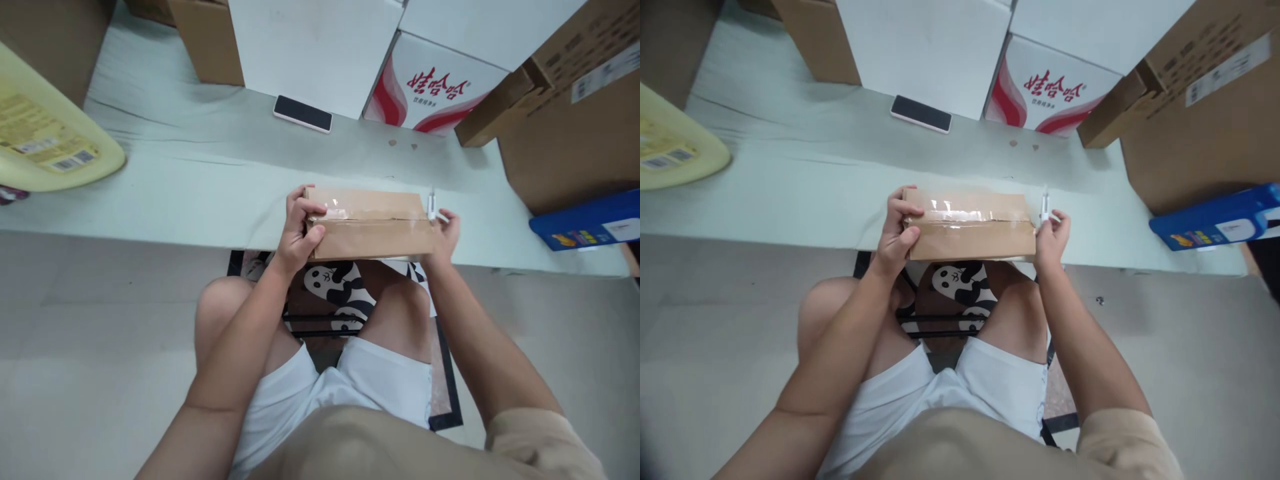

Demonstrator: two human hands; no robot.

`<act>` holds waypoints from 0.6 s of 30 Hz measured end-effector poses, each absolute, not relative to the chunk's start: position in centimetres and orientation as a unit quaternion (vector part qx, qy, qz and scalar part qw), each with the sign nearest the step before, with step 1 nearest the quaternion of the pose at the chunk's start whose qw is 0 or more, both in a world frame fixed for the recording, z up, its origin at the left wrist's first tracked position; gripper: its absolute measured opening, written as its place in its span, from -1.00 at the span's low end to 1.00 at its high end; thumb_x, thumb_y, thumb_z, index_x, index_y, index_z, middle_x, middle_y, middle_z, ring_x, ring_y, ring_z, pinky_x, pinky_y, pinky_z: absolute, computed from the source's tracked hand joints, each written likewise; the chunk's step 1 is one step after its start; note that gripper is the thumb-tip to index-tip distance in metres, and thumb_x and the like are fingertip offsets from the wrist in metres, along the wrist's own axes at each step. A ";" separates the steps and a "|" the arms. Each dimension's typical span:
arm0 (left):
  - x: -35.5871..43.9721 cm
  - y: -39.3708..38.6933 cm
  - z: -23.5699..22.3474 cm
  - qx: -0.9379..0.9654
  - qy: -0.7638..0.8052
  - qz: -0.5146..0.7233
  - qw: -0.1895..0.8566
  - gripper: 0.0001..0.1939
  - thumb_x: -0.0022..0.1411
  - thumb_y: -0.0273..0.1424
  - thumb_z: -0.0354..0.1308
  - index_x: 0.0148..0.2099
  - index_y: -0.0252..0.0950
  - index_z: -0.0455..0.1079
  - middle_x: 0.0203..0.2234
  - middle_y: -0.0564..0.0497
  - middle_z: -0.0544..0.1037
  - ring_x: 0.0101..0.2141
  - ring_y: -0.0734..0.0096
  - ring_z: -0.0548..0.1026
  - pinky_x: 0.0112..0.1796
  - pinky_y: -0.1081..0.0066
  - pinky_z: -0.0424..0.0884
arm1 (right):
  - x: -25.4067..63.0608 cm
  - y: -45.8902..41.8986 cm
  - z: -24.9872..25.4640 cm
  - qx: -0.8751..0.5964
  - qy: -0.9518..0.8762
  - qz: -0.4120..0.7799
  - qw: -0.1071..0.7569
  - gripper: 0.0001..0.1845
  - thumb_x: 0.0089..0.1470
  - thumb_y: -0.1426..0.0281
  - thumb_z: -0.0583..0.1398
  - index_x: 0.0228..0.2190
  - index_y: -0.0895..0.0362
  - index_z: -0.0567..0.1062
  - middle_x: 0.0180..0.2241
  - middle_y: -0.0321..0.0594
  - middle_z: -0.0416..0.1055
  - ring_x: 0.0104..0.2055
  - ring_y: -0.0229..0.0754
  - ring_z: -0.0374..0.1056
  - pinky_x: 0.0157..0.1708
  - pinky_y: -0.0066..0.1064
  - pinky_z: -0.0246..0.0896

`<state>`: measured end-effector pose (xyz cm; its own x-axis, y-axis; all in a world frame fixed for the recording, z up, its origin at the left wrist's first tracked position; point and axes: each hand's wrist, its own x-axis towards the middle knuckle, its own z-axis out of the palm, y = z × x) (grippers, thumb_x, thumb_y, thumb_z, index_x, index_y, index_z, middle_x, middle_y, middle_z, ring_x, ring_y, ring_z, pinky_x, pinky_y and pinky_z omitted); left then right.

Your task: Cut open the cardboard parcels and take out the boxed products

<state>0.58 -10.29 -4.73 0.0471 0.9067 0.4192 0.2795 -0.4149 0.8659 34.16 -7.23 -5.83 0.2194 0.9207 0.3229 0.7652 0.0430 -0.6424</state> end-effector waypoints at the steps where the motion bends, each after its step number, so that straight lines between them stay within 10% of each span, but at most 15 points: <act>1: 0.7 -10.2 -5.0 0.657 0.427 0.543 0.303 -0.67 0.39 -0.03 -0.08 0.00 -0.10 0.28 0.22 -0.14 0.27 0.35 0.08 0.25 0.31 0.06 0.30 | 34.2 -8.0 -4.3 -0.687 -0.581 0.118 0.420 -0.51 0.31 0.21 -0.15 0.19 0.05 0.17 -0.21 -0.16 0.45 -0.53 -0.30 0.22 -0.51 -0.41 0.19; 4: 1.0 -9.4 -6.3 0.655 0.347 0.602 0.296 -0.66 0.32 -0.03 0.05 0.01 -0.09 0.34 0.15 -0.13 0.30 0.27 0.01 0.29 0.24 0.00 0.36 | 33.3 -11.0 1.4 -0.643 -0.534 0.186 0.516 -0.64 0.24 0.13 0.14 0.01 0.00 0.38 -0.32 -0.30 0.50 -0.62 -0.39 0.13 -0.62 -0.50 0.03; 18: 1.6 -8.3 -7.4 0.624 0.266 0.669 0.304 -0.54 0.26 0.10 0.17 0.04 -0.06 0.44 0.07 -0.11 0.35 0.17 -0.02 0.35 0.20 -0.02 0.35 | 24.8 -12.3 13.0 -0.306 -0.941 -0.119 0.083 -0.72 0.35 0.40 0.18 -0.01 0.00 0.64 -0.24 -0.27 0.67 -0.31 -0.23 0.54 -0.46 -0.40 0.21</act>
